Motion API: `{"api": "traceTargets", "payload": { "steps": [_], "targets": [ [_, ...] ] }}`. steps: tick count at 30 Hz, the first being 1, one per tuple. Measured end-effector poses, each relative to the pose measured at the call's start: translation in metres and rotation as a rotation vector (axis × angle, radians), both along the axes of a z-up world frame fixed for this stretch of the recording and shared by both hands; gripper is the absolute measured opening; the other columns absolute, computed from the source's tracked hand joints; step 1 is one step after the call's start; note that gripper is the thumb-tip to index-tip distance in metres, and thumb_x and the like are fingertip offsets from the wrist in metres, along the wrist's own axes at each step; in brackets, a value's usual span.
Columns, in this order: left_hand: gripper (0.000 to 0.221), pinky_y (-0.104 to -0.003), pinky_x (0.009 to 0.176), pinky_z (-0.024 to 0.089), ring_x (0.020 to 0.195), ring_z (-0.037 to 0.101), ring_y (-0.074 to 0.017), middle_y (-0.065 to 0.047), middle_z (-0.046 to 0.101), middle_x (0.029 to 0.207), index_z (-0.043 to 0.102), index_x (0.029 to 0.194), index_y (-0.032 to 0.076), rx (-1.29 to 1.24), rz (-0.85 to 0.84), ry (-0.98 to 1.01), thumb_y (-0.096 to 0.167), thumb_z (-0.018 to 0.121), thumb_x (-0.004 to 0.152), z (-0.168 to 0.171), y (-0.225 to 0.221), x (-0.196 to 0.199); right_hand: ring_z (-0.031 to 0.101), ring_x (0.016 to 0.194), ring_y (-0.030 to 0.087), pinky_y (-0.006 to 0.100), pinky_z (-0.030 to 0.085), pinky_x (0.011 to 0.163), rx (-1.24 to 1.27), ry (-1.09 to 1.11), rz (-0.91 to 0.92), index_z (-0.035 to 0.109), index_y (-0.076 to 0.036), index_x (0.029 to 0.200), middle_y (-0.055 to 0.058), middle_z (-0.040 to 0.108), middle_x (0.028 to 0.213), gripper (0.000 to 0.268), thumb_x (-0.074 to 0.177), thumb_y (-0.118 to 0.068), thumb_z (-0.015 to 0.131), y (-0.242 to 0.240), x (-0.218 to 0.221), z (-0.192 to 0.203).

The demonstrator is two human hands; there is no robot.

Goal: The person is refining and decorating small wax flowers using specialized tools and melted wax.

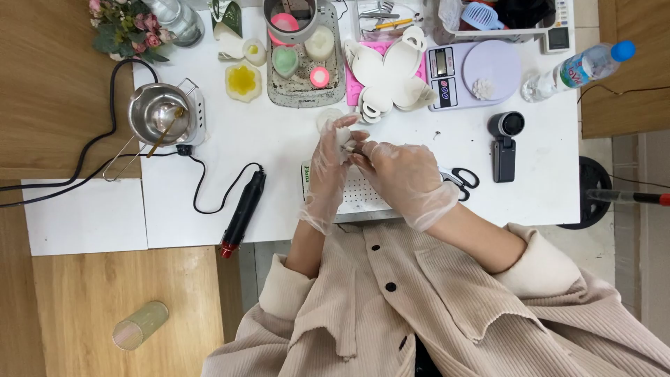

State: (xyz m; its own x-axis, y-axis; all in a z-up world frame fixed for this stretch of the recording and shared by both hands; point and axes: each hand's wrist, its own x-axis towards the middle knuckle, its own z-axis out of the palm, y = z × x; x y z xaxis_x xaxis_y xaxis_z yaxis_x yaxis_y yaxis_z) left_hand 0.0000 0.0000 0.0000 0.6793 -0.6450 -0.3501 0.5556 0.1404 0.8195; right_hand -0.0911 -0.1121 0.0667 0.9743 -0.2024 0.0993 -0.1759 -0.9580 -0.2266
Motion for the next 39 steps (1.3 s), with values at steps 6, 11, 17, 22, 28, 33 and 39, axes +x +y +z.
{"api": "traceTargets", "payload": {
  "steps": [6,11,17,22,28,33,39],
  "targets": [
    [0.064,-0.033,0.094,0.053,0.102,0.061,-0.0161,-0.009,0.063,0.117,0.060,0.136,0.011,-0.102,-0.009,0.089,0.062,0.039,0.103,-0.021,0.003,0.004,0.069,0.054,0.032,0.044,0.054,0.052,0.066,0.127,-0.081,0.075,-0.010,0.088,0.013,0.069,0.061,0.037,0.098,-0.044,0.064,-0.003,-0.001,0.006],
    [0.061,-0.036,0.099,0.053,0.110,0.060,-0.0173,-0.009,0.061,0.125,0.059,0.137,0.008,-0.216,-0.043,0.212,0.057,0.045,0.103,-0.006,0.008,0.004,0.069,0.054,0.032,0.043,0.054,0.052,0.082,0.108,-0.099,0.077,-0.009,0.091,0.013,0.069,0.062,0.036,0.097,-0.043,0.065,-0.009,-0.009,0.004],
    [0.055,-0.036,0.099,0.051,0.120,0.060,-0.0163,-0.011,0.060,0.135,0.056,0.142,0.008,-0.291,-0.094,0.292,0.048,0.051,0.104,-0.017,0.011,0.004,0.069,0.054,0.032,0.042,0.055,0.053,0.113,0.125,-0.151,0.079,-0.009,0.091,0.015,0.070,0.063,0.039,0.096,-0.045,0.068,-0.009,-0.009,0.007],
    [0.057,-0.036,0.100,0.052,0.114,0.061,-0.0220,-0.016,0.064,0.129,0.056,0.143,0.005,-0.435,-0.090,0.411,0.049,0.049,0.107,-0.014,0.013,0.006,0.069,0.056,0.028,0.037,0.055,0.055,0.305,0.089,-0.191,0.079,-0.006,0.094,0.015,0.072,0.067,0.033,0.094,-0.038,0.072,-0.017,-0.014,0.009],
    [0.060,-0.040,0.109,0.050,0.122,0.060,-0.0257,-0.018,0.059,0.135,0.049,0.151,0.001,-0.645,-0.030,0.684,0.046,0.043,0.111,-0.011,0.011,0.006,0.063,0.075,0.008,0.022,0.053,0.068,1.010,-0.099,-0.196,0.076,0.000,0.103,0.006,0.074,0.085,0.025,0.094,-0.023,0.075,-0.047,-0.041,-0.050],
    [0.065,-0.044,0.114,0.049,0.124,0.057,-0.0306,-0.024,0.048,0.151,0.039,0.157,0.001,-0.976,-0.181,0.914,0.048,0.030,0.113,0.005,0.003,-0.008,0.047,0.064,0.004,0.018,0.037,0.058,1.726,-0.249,-0.075,0.069,0.001,0.111,0.002,0.067,0.089,0.040,0.096,-0.034,0.077,-0.068,-0.063,-0.096],
    [0.068,-0.046,0.113,0.048,0.128,0.056,-0.0339,-0.029,0.045,0.153,0.035,0.158,-0.003,-1.034,-0.162,0.973,0.049,0.028,0.115,0.027,0.001,-0.028,0.042,0.061,0.006,0.021,0.033,0.057,1.859,-0.237,0.052,0.069,0.000,0.111,0.004,0.068,0.094,0.049,0.094,-0.045,0.079,-0.083,-0.070,-0.108]
  ]
}}
